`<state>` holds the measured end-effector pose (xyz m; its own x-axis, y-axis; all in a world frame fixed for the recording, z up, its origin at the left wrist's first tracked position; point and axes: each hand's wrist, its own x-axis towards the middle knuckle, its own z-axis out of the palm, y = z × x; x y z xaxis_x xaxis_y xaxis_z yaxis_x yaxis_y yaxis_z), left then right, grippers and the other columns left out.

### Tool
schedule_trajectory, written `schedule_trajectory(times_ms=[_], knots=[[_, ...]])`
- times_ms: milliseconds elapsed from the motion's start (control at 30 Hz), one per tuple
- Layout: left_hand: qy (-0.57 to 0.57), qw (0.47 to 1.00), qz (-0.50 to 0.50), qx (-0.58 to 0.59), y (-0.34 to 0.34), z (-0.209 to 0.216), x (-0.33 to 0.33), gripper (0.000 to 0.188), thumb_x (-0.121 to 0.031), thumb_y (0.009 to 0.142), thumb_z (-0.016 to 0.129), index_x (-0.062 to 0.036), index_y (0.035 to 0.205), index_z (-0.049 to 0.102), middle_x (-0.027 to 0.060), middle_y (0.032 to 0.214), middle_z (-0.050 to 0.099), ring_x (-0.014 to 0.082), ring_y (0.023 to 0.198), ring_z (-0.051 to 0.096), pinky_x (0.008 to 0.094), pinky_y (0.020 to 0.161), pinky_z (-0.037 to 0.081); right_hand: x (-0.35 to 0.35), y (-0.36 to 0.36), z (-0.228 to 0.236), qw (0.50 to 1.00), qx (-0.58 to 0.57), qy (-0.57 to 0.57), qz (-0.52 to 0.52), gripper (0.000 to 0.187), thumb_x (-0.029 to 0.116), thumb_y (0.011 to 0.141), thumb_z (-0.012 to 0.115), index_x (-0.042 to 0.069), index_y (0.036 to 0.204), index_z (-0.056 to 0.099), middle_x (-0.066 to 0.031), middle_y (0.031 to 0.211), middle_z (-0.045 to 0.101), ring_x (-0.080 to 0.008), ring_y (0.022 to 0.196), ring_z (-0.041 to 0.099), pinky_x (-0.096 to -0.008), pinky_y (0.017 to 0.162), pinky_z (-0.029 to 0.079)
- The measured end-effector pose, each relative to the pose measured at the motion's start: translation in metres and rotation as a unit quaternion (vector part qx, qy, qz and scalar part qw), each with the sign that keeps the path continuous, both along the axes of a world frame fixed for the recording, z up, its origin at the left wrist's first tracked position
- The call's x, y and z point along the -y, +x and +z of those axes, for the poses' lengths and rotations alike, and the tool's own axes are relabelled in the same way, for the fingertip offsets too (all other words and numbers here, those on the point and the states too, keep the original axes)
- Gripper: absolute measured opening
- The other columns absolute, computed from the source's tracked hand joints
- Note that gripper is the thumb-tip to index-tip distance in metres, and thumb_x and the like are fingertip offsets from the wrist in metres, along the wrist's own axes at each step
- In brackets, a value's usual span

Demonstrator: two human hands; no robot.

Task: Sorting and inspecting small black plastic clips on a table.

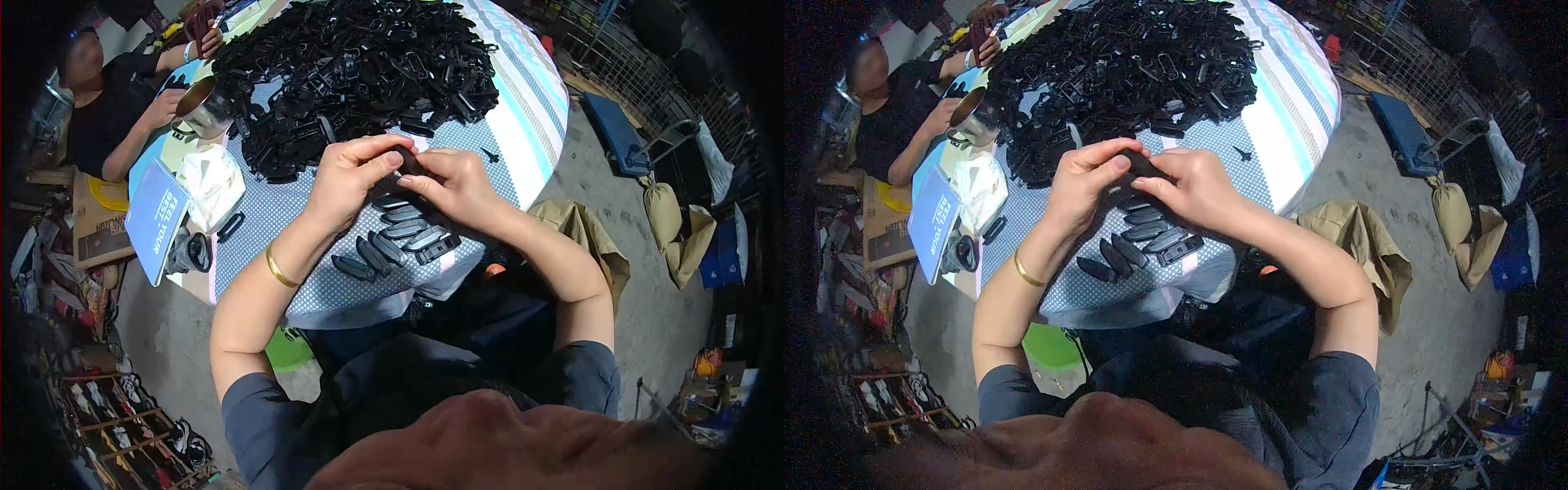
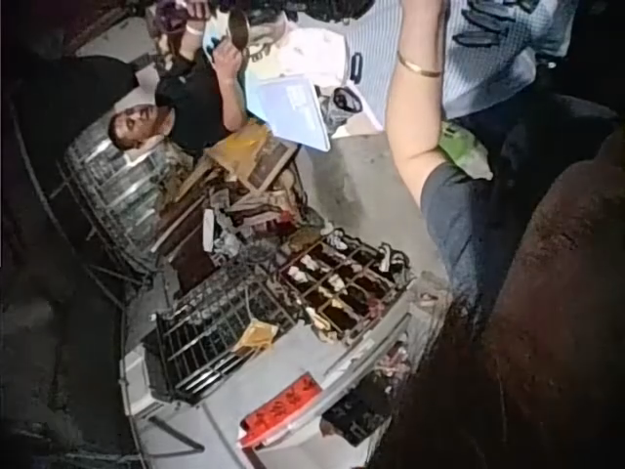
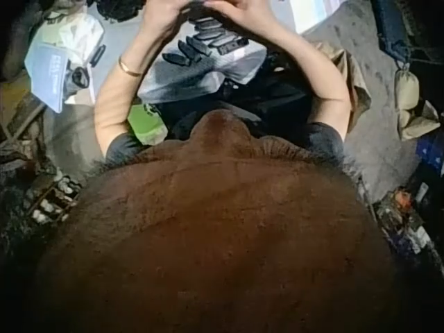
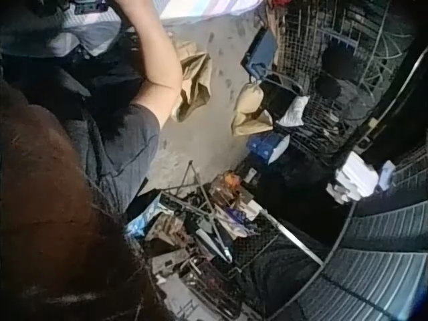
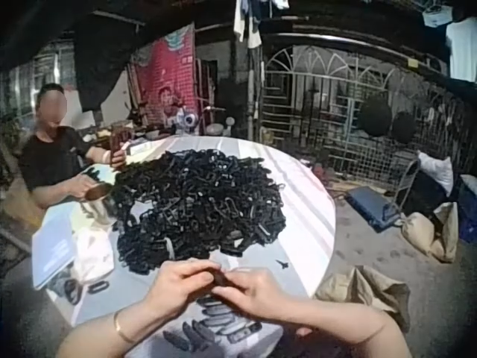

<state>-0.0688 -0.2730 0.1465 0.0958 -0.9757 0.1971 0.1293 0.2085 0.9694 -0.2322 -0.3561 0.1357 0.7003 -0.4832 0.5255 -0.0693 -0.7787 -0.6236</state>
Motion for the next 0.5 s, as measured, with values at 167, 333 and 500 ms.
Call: schedule_trajectory(times_ms=[167,333,500], knots=[[-0.028,0.978,0.086,0.185,-0.008,0.005,0.002,0.034,-0.003,0.079,0.064,-0.0002,0.112,0.060,0.0094,0.099,0.065,0.0131,0.089,0.062,0.0250,0.079,0.049,0.034,-0.004,0.011,0.991,-0.102,-0.081,0.038,0.040,0.023,0.071,0.070,-0.001,0.102,0.061,-0.0166,0.096,0.063,-0.0330,0.088,0.059,-0.0397,0.078,0.048],[-0.116,0.916,0.164,0.348,-0.013,0.003,0.000,0.040,-0.005,0.070,0.073,-0.0018,0.107,0.059,0.0112,0.090,0.063,0.0190,0.087,0.066,0.0275,0.073,0.053,0.061,-0.001,0.001,0.963,-0.123,-0.205,-0.122,0.031,0.018,0.076,0.066,0.005,0.104,0.063,-0.0129,0.104,0.059,-0.0289,0.093,0.055,-0.0369,0.080,0.046],[-0.153,0.879,0.167,0.419,-0.009,-0.004,0.002,0.037,-0.008,0.067,0.074,-0.0017,0.100,0.059,0.0120,0.087,0.063,0.0230,0.079,0.064,0.0311,0.068,0.051,0.063,0.002,-0.006,0.948,-0.185,-0.222,-0.135,0.029,0.020,0.074,0.068,0.004,0.098,0.064,-0.0131,0.109,0.056,-0.0297,0.097,0.054,-0.0370,0.082,0.047]])
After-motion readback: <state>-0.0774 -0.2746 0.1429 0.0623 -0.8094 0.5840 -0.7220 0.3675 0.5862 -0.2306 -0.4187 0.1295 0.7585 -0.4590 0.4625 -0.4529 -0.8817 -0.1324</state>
